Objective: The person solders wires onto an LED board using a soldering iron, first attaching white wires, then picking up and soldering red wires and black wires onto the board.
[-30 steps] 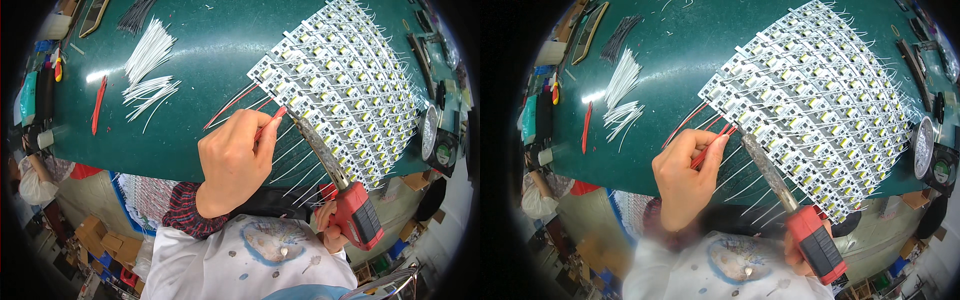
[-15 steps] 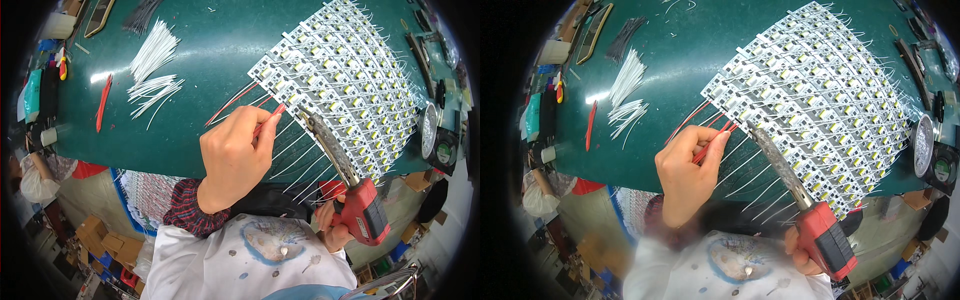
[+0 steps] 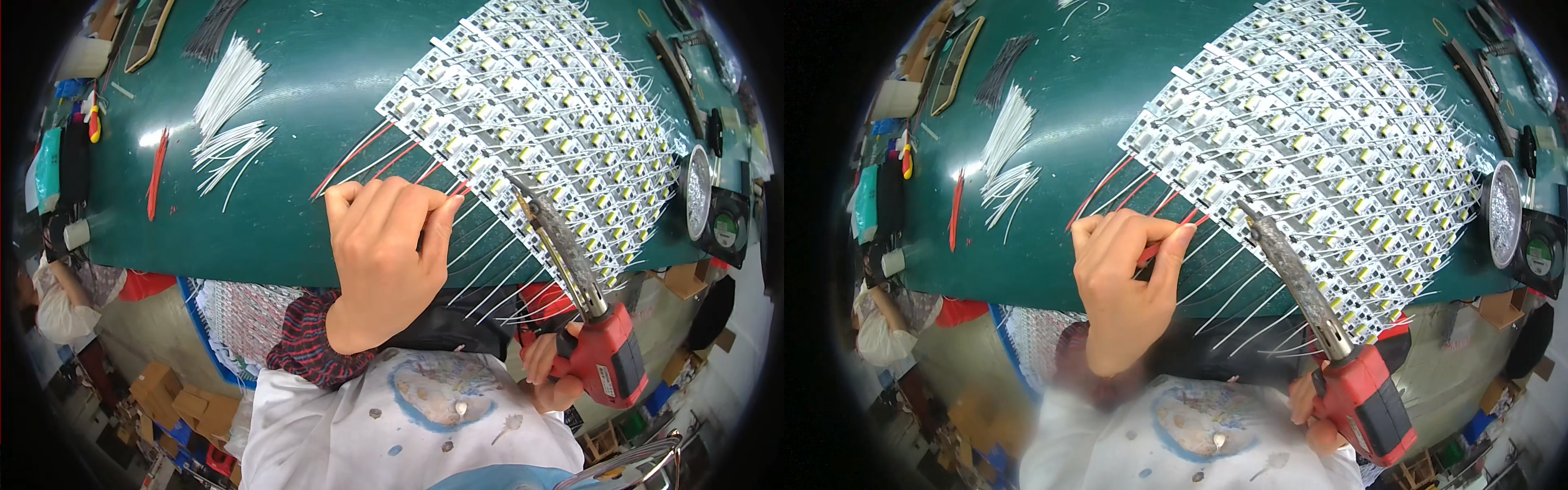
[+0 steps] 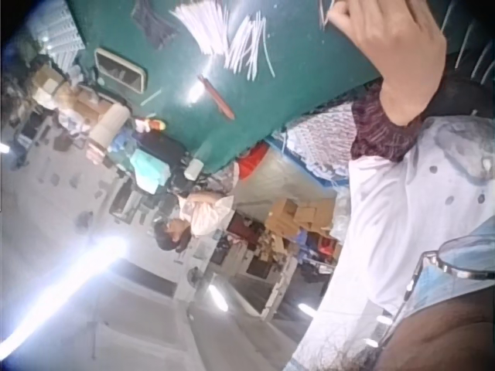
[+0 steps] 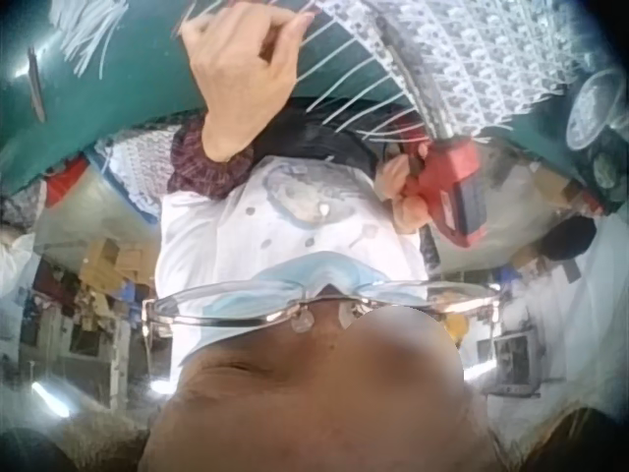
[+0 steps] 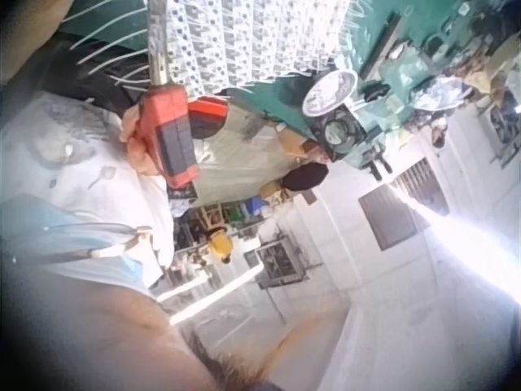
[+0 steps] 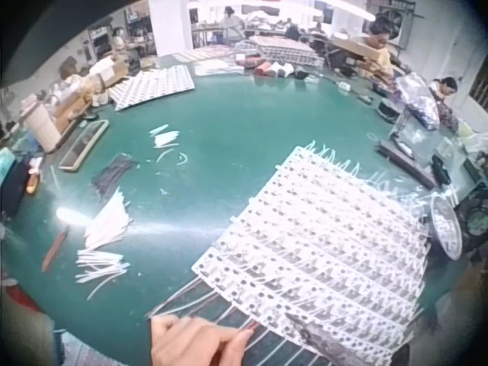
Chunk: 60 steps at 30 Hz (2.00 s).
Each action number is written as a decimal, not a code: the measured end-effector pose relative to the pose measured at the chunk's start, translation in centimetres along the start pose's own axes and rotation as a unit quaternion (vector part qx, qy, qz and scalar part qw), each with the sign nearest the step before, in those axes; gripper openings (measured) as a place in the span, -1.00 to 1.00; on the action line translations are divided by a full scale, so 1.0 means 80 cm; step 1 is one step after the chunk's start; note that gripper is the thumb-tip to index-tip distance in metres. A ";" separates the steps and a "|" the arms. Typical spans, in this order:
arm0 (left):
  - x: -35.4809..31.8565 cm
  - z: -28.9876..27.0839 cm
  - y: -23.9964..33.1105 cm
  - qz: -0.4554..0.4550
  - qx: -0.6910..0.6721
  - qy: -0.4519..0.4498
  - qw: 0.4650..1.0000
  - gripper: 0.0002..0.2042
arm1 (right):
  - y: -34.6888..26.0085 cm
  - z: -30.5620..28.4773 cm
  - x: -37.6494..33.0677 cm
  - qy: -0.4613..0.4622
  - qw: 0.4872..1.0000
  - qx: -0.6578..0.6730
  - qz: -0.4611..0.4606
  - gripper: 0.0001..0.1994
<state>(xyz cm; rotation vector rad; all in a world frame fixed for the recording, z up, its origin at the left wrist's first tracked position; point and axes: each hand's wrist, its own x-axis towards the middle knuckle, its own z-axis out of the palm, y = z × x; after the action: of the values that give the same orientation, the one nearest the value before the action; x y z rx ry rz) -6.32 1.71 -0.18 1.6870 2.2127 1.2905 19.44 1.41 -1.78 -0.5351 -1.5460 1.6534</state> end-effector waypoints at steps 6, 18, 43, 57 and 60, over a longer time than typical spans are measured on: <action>0.002 0.001 0.001 -0.024 0.001 -0.020 1.000 -0.85 | -0.013 0.020 -0.011 0.036 0.995 -0.042 0.088 -0.18; 0.000 0.000 -0.003 0.005 0.014 -0.025 1.000 -0.82 | -0.023 0.034 0.006 0.120 0.978 -0.066 0.154 -0.41; 0.004 -0.048 0.032 0.021 -0.056 -0.064 0.996 -0.87 | -0.015 0.019 -0.019 0.107 0.991 0.003 0.081 -0.19; -0.006 0.008 0.015 0.015 -0.019 -0.041 0.999 -0.85 | -0.015 0.014 -0.034 0.128 0.984 -0.006 0.124 -0.60; -0.008 0.005 0.012 0.025 -0.013 -0.042 0.999 -0.85 | -0.002 -0.018 -0.075 0.078 0.983 -0.124 0.115 -0.60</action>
<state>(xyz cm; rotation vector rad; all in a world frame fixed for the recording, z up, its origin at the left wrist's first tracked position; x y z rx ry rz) -5.13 1.43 -0.07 1.7626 2.1121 1.2302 24.19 -2.36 -3.10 -0.9844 -1.6299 1.5501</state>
